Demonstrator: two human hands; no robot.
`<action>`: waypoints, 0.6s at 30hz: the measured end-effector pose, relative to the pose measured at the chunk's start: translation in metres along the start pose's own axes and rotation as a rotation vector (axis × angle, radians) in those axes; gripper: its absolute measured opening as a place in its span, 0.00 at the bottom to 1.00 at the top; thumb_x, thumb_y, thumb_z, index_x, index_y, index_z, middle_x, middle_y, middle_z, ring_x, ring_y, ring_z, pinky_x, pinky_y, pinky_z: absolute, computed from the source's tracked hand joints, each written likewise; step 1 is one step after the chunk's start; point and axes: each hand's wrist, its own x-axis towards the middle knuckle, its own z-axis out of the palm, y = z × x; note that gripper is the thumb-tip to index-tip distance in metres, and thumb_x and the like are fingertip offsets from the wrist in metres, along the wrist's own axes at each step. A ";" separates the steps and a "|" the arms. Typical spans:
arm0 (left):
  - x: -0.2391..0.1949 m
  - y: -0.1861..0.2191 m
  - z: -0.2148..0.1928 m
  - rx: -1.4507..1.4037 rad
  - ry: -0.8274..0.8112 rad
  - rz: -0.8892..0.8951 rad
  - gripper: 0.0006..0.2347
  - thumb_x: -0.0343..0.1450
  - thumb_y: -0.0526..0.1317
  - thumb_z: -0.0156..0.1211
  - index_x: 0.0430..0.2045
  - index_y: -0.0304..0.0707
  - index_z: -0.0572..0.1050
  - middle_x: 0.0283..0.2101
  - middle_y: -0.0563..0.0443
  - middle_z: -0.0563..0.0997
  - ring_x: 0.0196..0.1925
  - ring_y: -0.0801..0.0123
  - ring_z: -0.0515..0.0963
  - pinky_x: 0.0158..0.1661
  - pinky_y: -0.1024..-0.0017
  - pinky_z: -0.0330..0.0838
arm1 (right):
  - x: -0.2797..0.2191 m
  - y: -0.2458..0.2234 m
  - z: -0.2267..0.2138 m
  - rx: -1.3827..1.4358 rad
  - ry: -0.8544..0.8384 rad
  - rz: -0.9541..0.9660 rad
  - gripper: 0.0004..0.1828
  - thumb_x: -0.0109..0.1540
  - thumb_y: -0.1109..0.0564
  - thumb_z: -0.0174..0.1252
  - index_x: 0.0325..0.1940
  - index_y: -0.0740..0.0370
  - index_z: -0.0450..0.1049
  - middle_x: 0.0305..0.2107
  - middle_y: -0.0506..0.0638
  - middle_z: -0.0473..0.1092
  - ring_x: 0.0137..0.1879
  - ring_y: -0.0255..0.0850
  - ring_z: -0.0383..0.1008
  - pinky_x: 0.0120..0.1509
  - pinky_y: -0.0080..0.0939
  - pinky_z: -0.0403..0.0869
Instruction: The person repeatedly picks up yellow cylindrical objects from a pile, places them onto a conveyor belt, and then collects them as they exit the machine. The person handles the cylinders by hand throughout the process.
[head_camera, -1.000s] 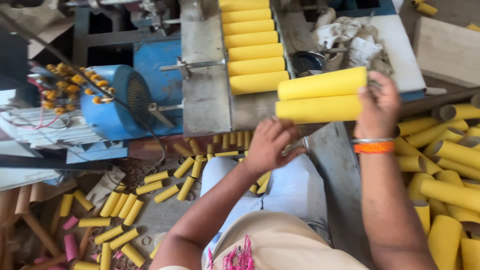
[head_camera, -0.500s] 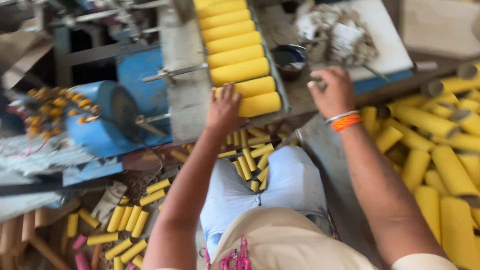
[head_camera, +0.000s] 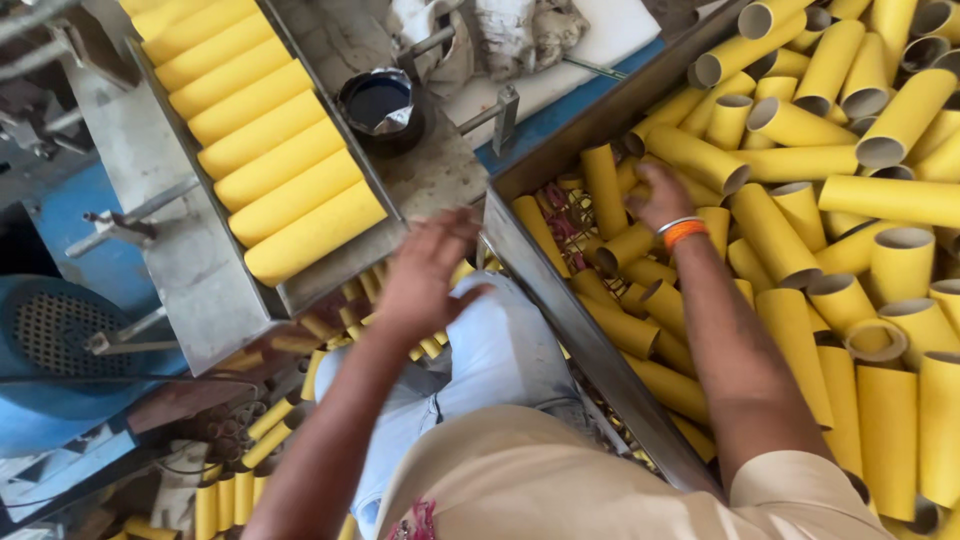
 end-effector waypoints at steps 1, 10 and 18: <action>0.009 0.014 0.013 -0.037 -0.016 0.090 0.31 0.68 0.56 0.68 0.63 0.42 0.67 0.70 0.42 0.65 0.73 0.47 0.64 0.71 0.48 0.56 | -0.001 -0.004 0.009 -0.022 -0.116 0.077 0.36 0.55 0.50 0.72 0.65 0.61 0.71 0.57 0.63 0.71 0.61 0.57 0.72 0.66 0.53 0.71; 0.040 0.057 0.073 0.054 -0.205 0.162 0.31 0.65 0.61 0.65 0.58 0.45 0.71 0.67 0.43 0.66 0.75 0.47 0.55 0.70 0.43 0.48 | -0.011 -0.009 0.093 -0.712 -0.673 0.071 0.18 0.69 0.49 0.53 0.62 0.52 0.75 0.57 0.57 0.73 0.57 0.54 0.78 0.58 0.57 0.76; 0.036 0.048 0.082 0.003 -0.149 0.188 0.30 0.63 0.58 0.69 0.57 0.48 0.72 0.65 0.44 0.67 0.75 0.48 0.55 0.69 0.41 0.51 | 0.100 0.057 0.108 -0.507 -0.348 -0.296 0.55 0.37 0.45 0.72 0.68 0.58 0.69 0.57 0.63 0.70 0.60 0.61 0.73 0.59 0.52 0.74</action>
